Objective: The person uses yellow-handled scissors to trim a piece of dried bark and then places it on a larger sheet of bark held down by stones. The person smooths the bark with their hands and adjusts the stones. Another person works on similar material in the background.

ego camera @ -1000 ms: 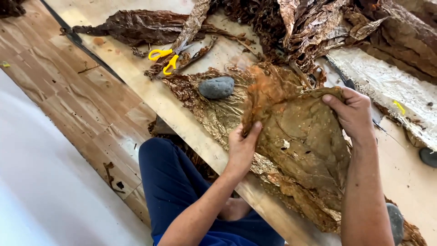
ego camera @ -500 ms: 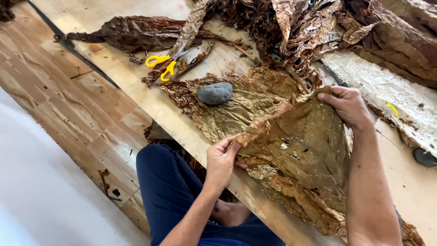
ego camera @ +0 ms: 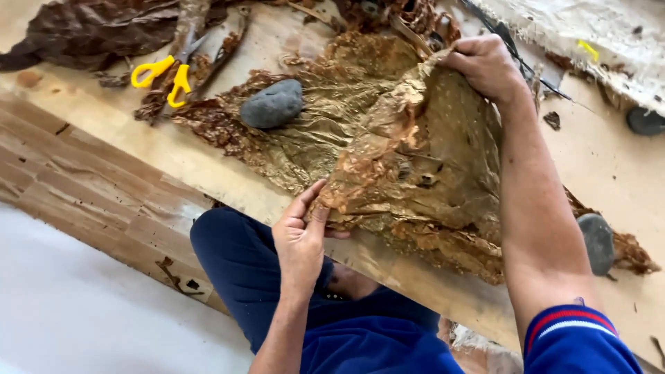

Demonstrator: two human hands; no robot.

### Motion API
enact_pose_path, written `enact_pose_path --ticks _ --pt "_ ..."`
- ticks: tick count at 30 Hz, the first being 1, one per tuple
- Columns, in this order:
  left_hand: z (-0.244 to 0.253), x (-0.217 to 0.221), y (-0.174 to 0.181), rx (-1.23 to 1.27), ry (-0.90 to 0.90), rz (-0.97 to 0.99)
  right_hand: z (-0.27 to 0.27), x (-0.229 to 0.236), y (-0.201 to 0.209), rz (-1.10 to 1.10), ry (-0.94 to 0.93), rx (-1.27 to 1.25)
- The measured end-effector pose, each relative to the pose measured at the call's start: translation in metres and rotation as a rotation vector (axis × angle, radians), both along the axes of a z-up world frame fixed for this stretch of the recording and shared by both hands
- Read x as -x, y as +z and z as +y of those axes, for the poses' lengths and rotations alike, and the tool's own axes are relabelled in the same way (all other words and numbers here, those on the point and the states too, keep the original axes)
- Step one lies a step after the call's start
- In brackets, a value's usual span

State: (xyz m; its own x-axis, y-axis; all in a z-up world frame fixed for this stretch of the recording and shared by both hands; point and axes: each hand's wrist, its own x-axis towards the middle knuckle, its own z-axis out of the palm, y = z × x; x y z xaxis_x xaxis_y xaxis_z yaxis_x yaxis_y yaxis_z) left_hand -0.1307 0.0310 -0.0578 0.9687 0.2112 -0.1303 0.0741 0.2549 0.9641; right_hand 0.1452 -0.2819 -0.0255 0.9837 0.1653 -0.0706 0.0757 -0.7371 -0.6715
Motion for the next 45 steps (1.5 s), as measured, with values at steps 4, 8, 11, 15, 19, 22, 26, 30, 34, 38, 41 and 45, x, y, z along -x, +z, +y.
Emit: enact_pose_path --ticks 4,8,11,15,19,22,26,30,34,38,41,45 --pt "0.0 0.0 -0.004 -0.014 0.01 0.063 0.009 -0.003 0.003 0.043 -0.015 -0.056" --pt "0.0 0.0 -0.006 -0.03 0.026 0.032 0.01 -0.009 0.001 0.113 -0.059 -0.113" --pt "0.001 0.001 -0.003 -0.1 0.025 0.059 -0.001 -0.019 -0.01 0.103 -0.003 -0.169" --pt "0.002 0.002 0.002 -0.12 0.02 0.042 0.0 -0.026 -0.008 0.111 0.018 -0.11" --pt "0.001 -0.001 0.005 -0.059 0.052 0.096 0.005 -0.023 0.006 0.112 0.005 -0.056" --pt "0.001 -0.007 0.011 -0.036 0.066 0.121 -0.002 -0.014 0.021 0.234 0.035 -0.091" --pt "0.013 -0.014 -0.003 -0.69 0.033 0.069 0.0 0.009 0.042 0.261 0.094 -0.095" --pt "0.019 -0.042 -0.018 -1.096 0.041 -0.067 0.056 0.039 0.058 0.193 0.123 0.279" --pt "0.025 -0.074 -0.017 -1.108 -0.073 0.037 0.105 0.047 0.02 -0.286 0.482 0.222" --pt "0.028 -0.087 -0.009 -1.016 -0.08 0.12 0.143 0.026 -0.003 -0.15 0.432 0.449" --pt "0.031 -0.078 0.001 -0.766 -0.054 0.147 0.146 0.01 -0.02 -0.073 0.416 0.506" --pt "0.043 -0.068 -0.029 -0.567 -0.001 0.153 0.136 0.027 0.006 0.022 0.298 0.141"
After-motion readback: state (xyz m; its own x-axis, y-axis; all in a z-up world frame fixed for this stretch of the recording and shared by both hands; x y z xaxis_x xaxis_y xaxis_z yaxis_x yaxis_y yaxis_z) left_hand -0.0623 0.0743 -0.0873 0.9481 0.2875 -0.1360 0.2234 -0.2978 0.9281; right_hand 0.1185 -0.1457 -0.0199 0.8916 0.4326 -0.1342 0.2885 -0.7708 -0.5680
